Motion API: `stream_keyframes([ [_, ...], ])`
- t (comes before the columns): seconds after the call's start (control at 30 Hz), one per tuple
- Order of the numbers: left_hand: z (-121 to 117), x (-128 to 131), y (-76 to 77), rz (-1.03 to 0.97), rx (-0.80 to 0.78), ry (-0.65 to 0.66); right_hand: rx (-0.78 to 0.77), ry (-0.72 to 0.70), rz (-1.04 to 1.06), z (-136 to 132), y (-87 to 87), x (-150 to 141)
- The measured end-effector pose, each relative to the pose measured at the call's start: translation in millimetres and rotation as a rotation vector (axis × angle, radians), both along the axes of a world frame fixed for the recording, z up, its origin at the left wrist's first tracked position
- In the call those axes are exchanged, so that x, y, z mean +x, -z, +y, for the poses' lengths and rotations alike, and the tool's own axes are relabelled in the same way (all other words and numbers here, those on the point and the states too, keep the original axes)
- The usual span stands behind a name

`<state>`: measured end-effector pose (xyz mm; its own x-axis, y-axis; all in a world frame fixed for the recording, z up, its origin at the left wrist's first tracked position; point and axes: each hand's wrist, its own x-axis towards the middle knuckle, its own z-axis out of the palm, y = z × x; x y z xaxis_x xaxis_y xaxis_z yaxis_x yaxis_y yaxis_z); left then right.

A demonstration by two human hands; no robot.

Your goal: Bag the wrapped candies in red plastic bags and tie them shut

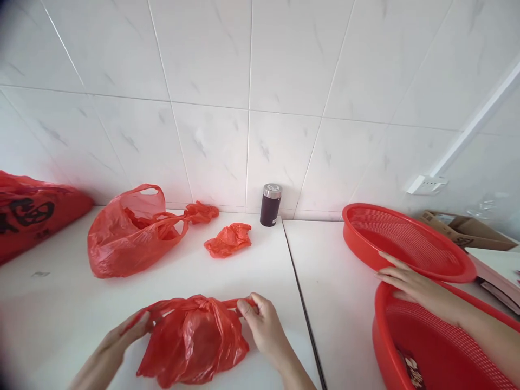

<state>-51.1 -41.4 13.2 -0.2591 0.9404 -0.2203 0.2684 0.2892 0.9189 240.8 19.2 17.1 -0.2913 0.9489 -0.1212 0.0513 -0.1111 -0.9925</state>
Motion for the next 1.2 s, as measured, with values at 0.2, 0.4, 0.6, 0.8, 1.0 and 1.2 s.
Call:
stream_keyframes([
  [0.2, -42.3, -27.9, -12.7, -0.709, -0.152, -0.241, -0.126, 0.054, 0.118, 5.3, -8.5, 2.0],
  [0.4, -31.2, -5.2, -46.8, 0.248, 0.215, -0.359, 0.051, 0.026, 0.136, 9.4, -35.4, -20.5],
  [0.6, 1.5, 54.2, -61.1, 0.603, 0.327, 0.316, 0.166, -0.095, 0.257, 21.3, -47.3, -41.3],
  [0.8, -0.5, -15.5, -78.8, 0.558, 0.112, 0.06, 0.249, 0.284, -0.03, 88.2, -17.8, -39.3],
  [1.0, -4.0, -128.5, -109.7, 0.789, -0.163, -0.279, 0.481, 0.567, -0.397, 142.4, 8.0, -52.0],
  [1.2, -37.3, -187.8, -93.3, 0.859, -0.208, -0.647, 0.535, 0.522, -0.579, 145.3, 38.1, -51.7],
])
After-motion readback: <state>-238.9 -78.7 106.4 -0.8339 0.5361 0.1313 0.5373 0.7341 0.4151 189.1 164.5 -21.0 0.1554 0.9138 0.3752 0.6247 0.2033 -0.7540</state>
